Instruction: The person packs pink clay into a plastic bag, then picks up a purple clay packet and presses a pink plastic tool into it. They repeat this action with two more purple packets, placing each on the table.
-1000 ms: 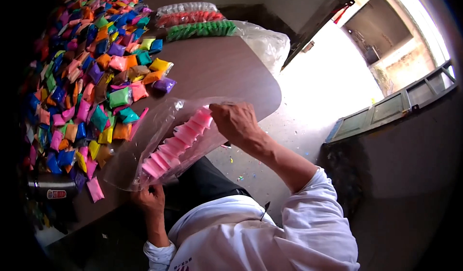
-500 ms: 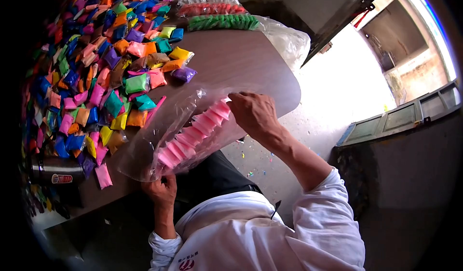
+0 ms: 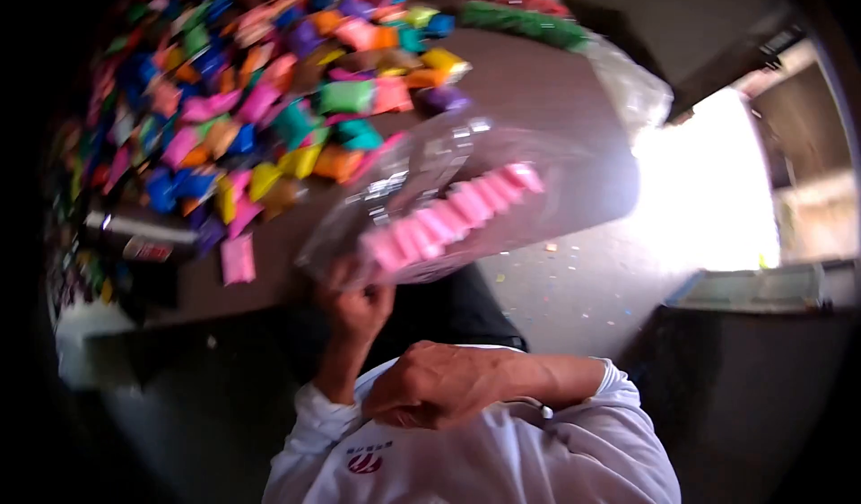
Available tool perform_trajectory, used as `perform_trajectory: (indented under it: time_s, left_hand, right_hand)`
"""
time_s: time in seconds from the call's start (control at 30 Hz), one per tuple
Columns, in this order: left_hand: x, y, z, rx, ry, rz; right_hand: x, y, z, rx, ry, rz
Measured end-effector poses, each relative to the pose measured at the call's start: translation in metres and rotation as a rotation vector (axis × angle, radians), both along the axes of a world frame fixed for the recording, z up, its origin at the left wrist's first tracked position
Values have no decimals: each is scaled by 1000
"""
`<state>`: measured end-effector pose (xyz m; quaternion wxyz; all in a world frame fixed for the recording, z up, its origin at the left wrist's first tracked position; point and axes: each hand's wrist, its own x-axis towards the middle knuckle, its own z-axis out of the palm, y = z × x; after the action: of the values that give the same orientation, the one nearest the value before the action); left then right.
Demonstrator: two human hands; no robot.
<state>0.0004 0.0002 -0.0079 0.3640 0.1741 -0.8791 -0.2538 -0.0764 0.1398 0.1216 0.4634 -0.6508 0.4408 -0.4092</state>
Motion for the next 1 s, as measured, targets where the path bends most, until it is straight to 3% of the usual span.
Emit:
perform_trajectory:
  time_s: [0.07,0.13,0.17,0.2,0.27,0.3,0.37,0.47,0.63,0.8,0.9,0.93,0.97,1.0]
  left_hand:
    - [1,-1,7,-23,47,-4]
    - [2,-1,11,12,95,-16]
    - [5,-1,15,-7,81,5]
    - [6,0,19,-22,39,28]
    - [4,4,21,-36,4,58]
    - [4,6,21,-48,37,72]
    - [3,4,8,-76,47,55]
    - [2,0,10,-212,81,6]
    - [1,3,-13,-137,53,-14]
    - [4,-1,-14,-322,55,-84]
    - [4,7,-70,-110,-42,-52]
    - [8,3,-52,-74,61,-132]
    - [4,0,-46,-228,80,-147]
    - [9,-1,12,-178,73,-110]
  right_hand:
    - [19,-24,-35,0,345,143]
    - [41,-65,-33,-380,611,-254]
    - [52,-83,-20,-329,915,-442]
    - [61,-95,-20,-348,909,-434]
    - [73,-110,-28,-91,1063,-804]
    - [68,-121,-31,-99,1062,-799]
    - [44,-154,-38,-282,795,-399]
    - [41,-185,-43,-350,743,-463]
    - [50,-213,-75,-204,881,-599]
    - [50,-233,-106,-136,896,-592]
    - [52,-228,-88,-123,846,-562]
    - [54,-221,-83,-162,826,-532]
    - [60,-211,-77,-253,798,-569]
    - [66,-200,-76,-421,723,-575]
